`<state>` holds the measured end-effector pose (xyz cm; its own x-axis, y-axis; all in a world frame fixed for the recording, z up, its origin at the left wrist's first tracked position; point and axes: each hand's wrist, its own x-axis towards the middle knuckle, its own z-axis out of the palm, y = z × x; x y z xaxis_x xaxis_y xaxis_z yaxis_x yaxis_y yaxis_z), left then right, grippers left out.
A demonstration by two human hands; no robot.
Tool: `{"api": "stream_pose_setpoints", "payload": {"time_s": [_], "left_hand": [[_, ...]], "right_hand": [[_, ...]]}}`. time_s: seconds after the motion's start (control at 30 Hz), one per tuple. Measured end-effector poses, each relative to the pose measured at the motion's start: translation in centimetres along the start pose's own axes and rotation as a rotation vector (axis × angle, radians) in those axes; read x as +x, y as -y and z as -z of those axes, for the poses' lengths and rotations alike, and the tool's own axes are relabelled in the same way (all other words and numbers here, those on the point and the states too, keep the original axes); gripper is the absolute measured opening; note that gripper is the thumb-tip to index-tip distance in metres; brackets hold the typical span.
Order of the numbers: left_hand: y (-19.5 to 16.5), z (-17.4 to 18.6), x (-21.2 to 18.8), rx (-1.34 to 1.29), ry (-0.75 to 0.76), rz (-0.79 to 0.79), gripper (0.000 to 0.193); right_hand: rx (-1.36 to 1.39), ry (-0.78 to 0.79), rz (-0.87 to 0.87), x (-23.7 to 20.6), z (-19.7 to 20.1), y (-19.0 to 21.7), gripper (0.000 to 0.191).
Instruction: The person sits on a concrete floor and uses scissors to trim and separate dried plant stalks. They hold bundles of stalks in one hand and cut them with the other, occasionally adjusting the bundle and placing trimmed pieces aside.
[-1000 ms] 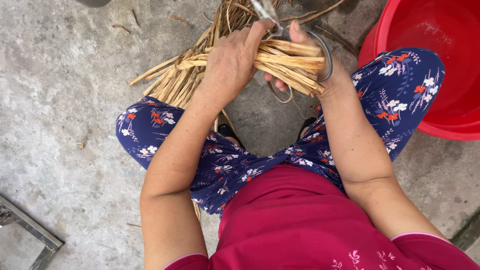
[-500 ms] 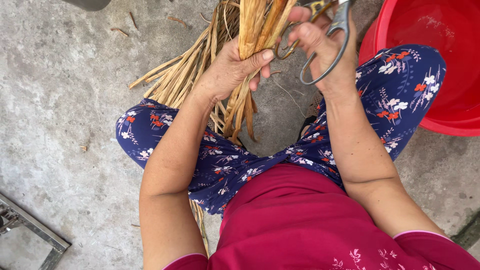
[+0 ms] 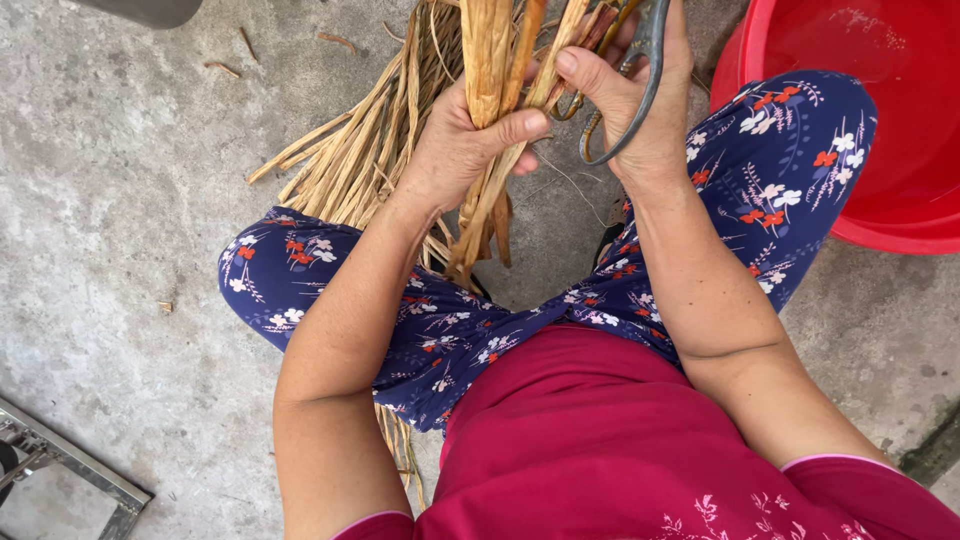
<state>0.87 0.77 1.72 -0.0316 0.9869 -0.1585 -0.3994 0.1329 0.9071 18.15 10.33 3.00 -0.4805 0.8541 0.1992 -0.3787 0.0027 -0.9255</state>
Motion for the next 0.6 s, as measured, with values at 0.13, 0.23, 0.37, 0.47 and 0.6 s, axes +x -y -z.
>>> {"api": "stream_pose_setpoints", "payload": {"time_s": [0.13, 0.23, 0.37, 0.47, 0.6], "left_hand": [[0.1, -0.3, -0.2, 0.004, -0.058, 0.006, 0.035], [0.0, -0.3, -0.2, -0.088, -0.082, 0.024, 0.034], [0.3, -0.1, -0.4, -0.07, -0.076, -0.013, 0.032], [0.0, 1.2, -0.4, -0.111, -0.147, -0.078, 0.031], [-1.1, 3.7, -0.4, -0.14, -0.257, -0.186, 0.033]], "right_hand": [[-0.004, -0.011, 0.038, 0.0, -0.2, 0.4, 0.048], [0.004, -0.037, 0.019, 0.0, 0.0, 0.6, 0.045], [0.014, -0.028, 0.015, 0.0, 0.3, 0.5, 0.045], [-0.025, 0.025, -0.007, 0.1, 0.7, 0.6, 0.046], [-0.19, 0.182, -0.07, 0.6, 1.3, 1.4, 0.06]]}}
